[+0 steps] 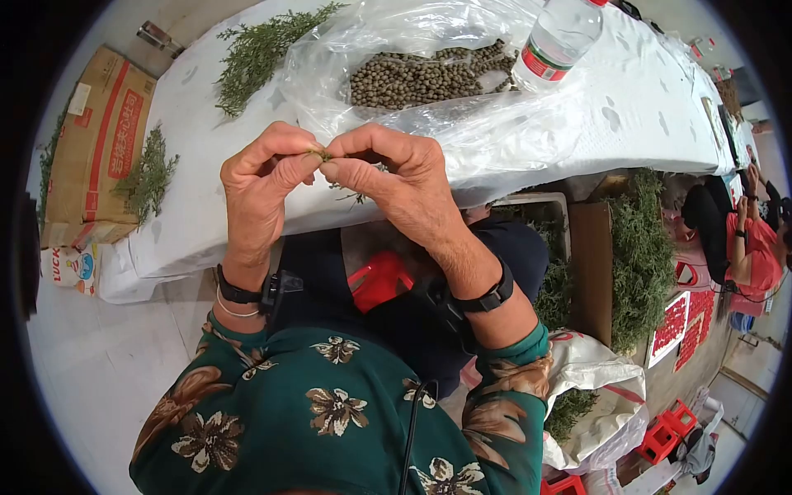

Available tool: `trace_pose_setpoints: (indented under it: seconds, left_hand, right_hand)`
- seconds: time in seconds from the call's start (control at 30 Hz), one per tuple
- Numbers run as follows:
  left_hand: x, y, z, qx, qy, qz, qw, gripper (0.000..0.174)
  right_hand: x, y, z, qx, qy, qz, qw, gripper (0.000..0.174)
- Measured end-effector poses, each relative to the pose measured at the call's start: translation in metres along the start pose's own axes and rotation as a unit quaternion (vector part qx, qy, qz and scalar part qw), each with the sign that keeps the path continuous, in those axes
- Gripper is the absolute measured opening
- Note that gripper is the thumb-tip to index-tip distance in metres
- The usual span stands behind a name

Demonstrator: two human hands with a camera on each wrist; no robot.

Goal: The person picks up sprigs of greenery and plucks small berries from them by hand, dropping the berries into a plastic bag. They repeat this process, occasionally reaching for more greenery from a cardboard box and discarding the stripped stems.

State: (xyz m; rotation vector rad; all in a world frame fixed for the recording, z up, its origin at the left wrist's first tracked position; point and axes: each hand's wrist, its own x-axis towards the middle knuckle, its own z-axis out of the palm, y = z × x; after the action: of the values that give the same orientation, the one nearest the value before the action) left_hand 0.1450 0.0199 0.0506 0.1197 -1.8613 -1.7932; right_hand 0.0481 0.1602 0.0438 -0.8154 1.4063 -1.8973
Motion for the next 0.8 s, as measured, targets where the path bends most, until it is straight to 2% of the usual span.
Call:
trace_pose_setpoints:
  seconds: [0.07, 0.17, 0.23, 0.33, 0.37, 0.43, 0.47, 0.5, 0.6, 0.8]
  left_hand:
    - [0.005, -0.002, 0.0, -0.008, -0.036, -0.028, 0.999, 0.005]
    - [0.021, -0.007, -0.001, 0.071, -0.025, -0.075, 0.994, 0.007]
    - [0.036, -0.016, -0.003, 0.112, -0.02, -0.099, 0.989, 0.009]
    - [0.062, -0.041, -0.008, 0.291, -0.022, -0.003, 0.957, 0.014]
    - [0.068, -0.047, -0.007, 0.292, -0.025, -0.001, 0.956, 0.014]
    - [0.077, -0.06, 0.0, 0.339, -0.051, 0.058, 0.938, 0.017]
    - [0.08, -0.066, 0.002, 0.361, -0.064, 0.089, 0.926, 0.018]
    - [0.083, -0.072, 0.003, 0.362, -0.065, 0.09, 0.925, 0.018]
    - [0.09, -0.082, 0.008, 0.472, -0.127, 0.087, 0.868, 0.021]
    - [0.092, -0.081, 0.005, 0.493, -0.16, 0.043, 0.854, 0.021]
  right_hand:
    - [-0.004, -0.002, -0.004, 0.025, 0.005, 0.015, 1.0, 0.011]
    - [-0.008, -0.004, -0.011, -0.097, 0.072, -0.026, 0.992, 0.011]
    - [-0.011, -0.005, -0.015, -0.116, 0.094, -0.035, 0.988, 0.011]
    - [-0.013, -0.004, -0.019, -0.154, 0.135, -0.051, 0.977, 0.01]
    - [-0.012, -0.001, -0.02, -0.182, 0.143, -0.083, 0.969, 0.01]
    - [-0.011, 0.002, -0.022, -0.24, 0.158, -0.146, 0.947, 0.01]
    - [-0.012, 0.002, -0.023, -0.239, 0.16, -0.147, 0.946, 0.01]
    - [-0.012, 0.001, -0.023, -0.248, 0.161, -0.148, 0.944, 0.01]
    - [-0.012, -0.001, -0.024, -0.264, 0.163, -0.151, 0.938, 0.01]
    - [-0.018, -0.007, -0.025, -0.17, 0.155, -0.087, 0.969, 0.011]
